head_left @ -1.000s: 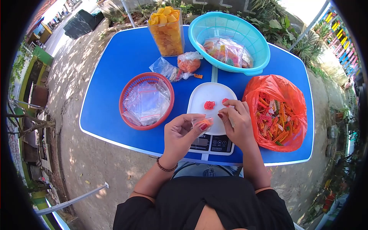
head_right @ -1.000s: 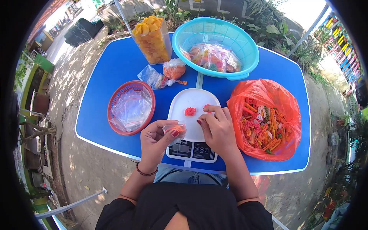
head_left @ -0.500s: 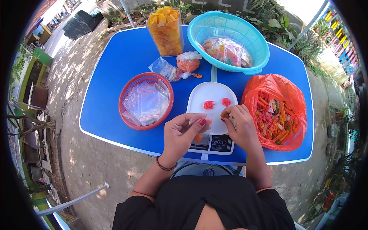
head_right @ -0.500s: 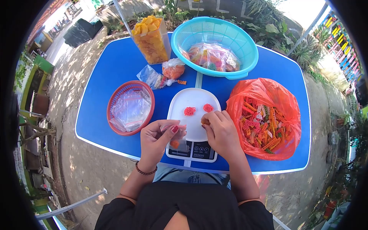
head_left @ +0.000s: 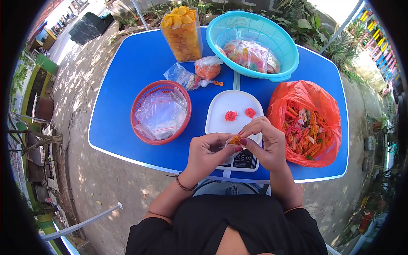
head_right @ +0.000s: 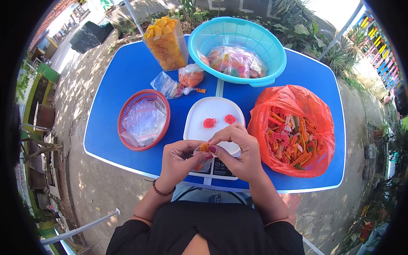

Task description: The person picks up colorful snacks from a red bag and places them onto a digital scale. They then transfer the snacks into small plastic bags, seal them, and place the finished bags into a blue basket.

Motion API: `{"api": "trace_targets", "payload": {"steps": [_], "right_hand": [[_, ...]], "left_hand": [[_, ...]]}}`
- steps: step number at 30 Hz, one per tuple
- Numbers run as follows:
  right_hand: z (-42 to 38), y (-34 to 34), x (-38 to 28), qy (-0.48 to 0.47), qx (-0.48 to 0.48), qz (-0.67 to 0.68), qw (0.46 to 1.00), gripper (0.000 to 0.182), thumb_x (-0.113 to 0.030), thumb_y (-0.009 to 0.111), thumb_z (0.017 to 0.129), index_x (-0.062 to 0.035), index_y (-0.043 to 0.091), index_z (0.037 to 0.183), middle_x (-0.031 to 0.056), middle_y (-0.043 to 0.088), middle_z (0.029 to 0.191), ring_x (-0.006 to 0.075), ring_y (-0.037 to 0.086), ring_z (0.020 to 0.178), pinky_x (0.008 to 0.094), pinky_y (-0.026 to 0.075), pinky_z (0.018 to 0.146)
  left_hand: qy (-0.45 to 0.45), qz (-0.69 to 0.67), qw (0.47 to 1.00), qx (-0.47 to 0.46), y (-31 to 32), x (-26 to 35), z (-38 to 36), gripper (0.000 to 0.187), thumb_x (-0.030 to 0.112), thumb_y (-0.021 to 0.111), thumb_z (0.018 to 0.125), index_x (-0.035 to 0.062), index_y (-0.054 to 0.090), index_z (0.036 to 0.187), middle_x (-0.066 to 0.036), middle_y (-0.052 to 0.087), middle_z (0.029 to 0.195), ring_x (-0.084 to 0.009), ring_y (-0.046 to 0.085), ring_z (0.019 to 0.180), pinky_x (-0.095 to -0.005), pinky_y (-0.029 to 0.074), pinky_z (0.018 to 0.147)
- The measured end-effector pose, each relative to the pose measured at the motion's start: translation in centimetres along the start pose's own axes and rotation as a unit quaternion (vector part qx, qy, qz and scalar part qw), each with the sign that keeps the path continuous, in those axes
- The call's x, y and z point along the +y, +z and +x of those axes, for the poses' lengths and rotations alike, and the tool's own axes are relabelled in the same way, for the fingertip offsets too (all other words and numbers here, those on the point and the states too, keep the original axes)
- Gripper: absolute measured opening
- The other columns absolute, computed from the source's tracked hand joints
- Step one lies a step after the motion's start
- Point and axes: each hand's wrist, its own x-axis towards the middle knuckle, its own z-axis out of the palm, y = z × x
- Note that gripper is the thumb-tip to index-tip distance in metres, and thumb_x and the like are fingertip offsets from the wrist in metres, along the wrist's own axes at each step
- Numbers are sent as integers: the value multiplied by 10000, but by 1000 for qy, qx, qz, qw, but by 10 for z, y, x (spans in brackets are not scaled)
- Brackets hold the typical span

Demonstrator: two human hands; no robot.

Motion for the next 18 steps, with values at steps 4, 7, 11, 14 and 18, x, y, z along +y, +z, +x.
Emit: {"api": "trace_targets", "payload": {"steps": [4,7,11,14,18], "right_hand": [[3,-7,-5,-32,-27,-83,996,67,-43,701,874,-50,739,930,101,686,1032,249,608,989,380,431,951],[3,-4,1,-6,15,-82,997,120,-37,667,876,-51,741,969,108,674,1017,275,594,1009,385,437,942],[5,7,16,-8,45,-346,937,248,-50,659,858,-94,739,1089,131,624,1141,325,547,1063,411,442,945],[6,22,23,-9,2,-452,892,289,-93,697,855,-129,733,1139,121,566,1285,333,493,1143,429,436,962],[9,21,27,-24,9,-424,905,252,-79,693,865,-102,728,1113,110,615,1188,321,537,1086,422,458,930]], "left_hand": [[-35,-38,999,-12,-3,-1,0,240,103,759,931,-21,729,1134,-60,755,883,-37,634,677,-182,507,591],[-36,-31,999,-9,-4,-7,2,248,121,706,975,-17,705,1181,-86,765,922,-79,693,748,-207,541,624],[11,-57,995,83,-5,-14,8,287,153,620,1031,-23,649,1256,-168,744,1083,-209,741,956,-298,613,761],[9,-132,988,85,-9,-13,9,311,173,574,1056,-40,621,1278,-209,710,1182,-278,730,1053,-364,626,858],[13,-140,987,81,-9,-11,8,314,168,564,1060,-54,619,1275,-217,703,1196,-282,728,1055,-384,621,891]]}}
